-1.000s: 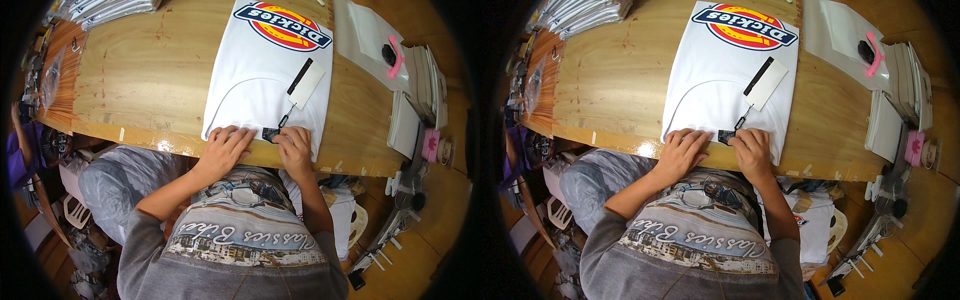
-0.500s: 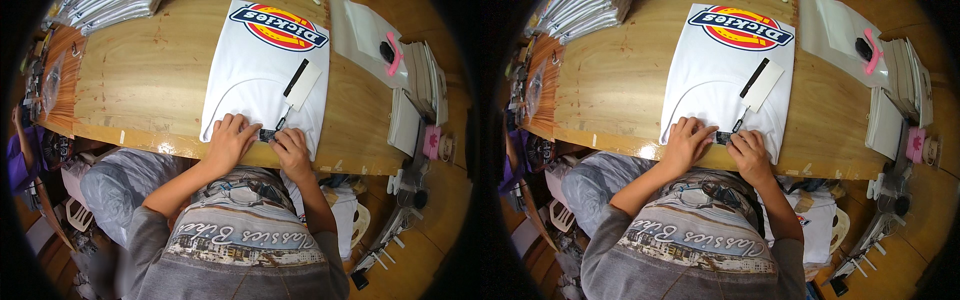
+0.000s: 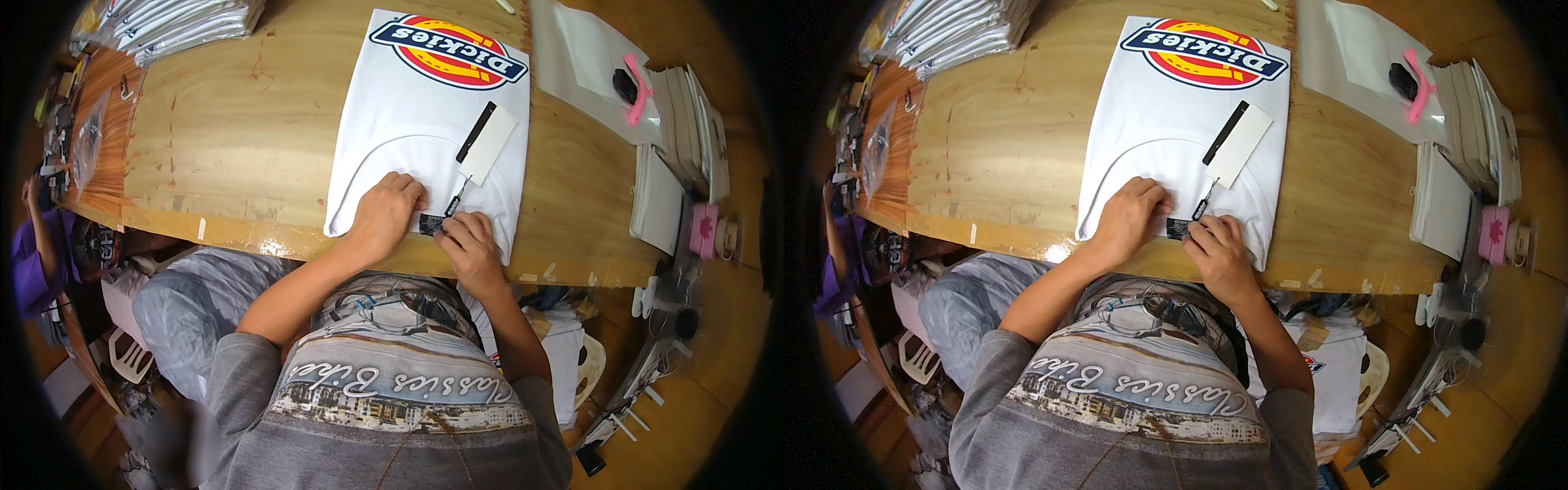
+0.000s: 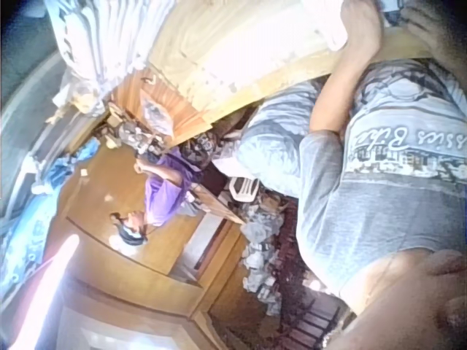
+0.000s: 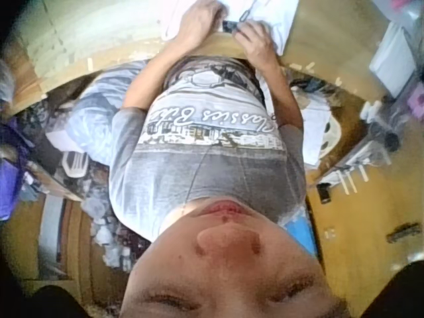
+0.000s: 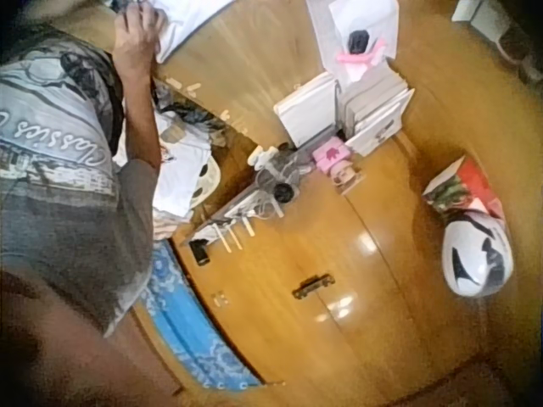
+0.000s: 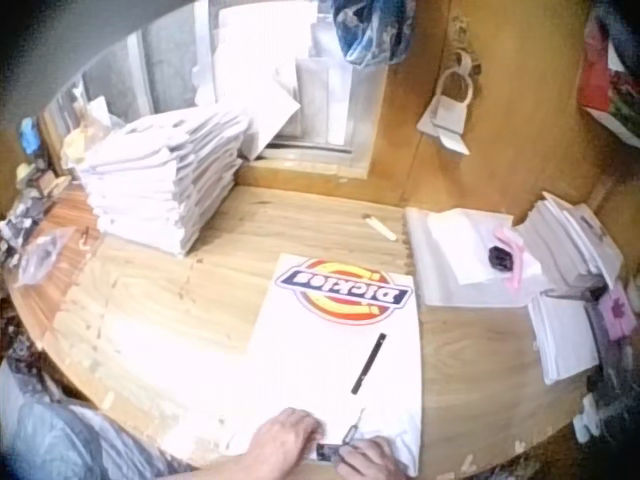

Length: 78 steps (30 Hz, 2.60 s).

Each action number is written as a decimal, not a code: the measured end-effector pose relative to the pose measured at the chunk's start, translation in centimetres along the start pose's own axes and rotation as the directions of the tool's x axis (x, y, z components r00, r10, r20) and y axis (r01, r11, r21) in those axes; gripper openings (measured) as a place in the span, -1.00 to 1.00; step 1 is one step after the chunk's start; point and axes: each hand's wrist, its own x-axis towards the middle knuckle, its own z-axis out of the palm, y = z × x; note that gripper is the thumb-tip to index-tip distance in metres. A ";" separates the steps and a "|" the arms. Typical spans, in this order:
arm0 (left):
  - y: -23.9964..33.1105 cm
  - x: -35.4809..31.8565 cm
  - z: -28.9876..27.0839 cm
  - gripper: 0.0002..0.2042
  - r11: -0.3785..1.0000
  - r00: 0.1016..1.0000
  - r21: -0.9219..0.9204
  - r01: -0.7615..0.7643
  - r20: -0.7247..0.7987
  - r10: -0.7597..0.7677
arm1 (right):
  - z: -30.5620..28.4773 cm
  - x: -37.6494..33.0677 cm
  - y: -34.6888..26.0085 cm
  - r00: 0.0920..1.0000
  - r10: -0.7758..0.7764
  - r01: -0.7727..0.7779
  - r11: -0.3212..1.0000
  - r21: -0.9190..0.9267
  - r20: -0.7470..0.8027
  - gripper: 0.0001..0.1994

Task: The person folds white tank tops on a wooden table using a cardboard template to ensure consistent creases. They place a tag on the folded garment and stack it with others. The process is repeated for multiple shirts.

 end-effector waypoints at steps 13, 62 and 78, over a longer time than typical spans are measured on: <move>0.6 0.1 -0.8 -0.93 0.998 0.997 0.030 0.049 0.056 -0.051 | -0.3 -0.2 0.0 0.999 -0.007 0.007 1.000 -0.008 0.038 -0.88; 0.8 0.2 -1.2 -0.86 0.998 0.986 0.046 0.045 0.160 -0.052 | -0.2 3.8 1.6 0.736 0.569 -0.650 0.443 0.618 0.366 -0.81; -0.8 2.8 -2.0 -0.91 0.951 0.872 0.030 -0.307 0.410 0.268 | 2.0 0.8 -2.5 0.594 0.802 -0.655 0.527 0.542 -0.061 -0.77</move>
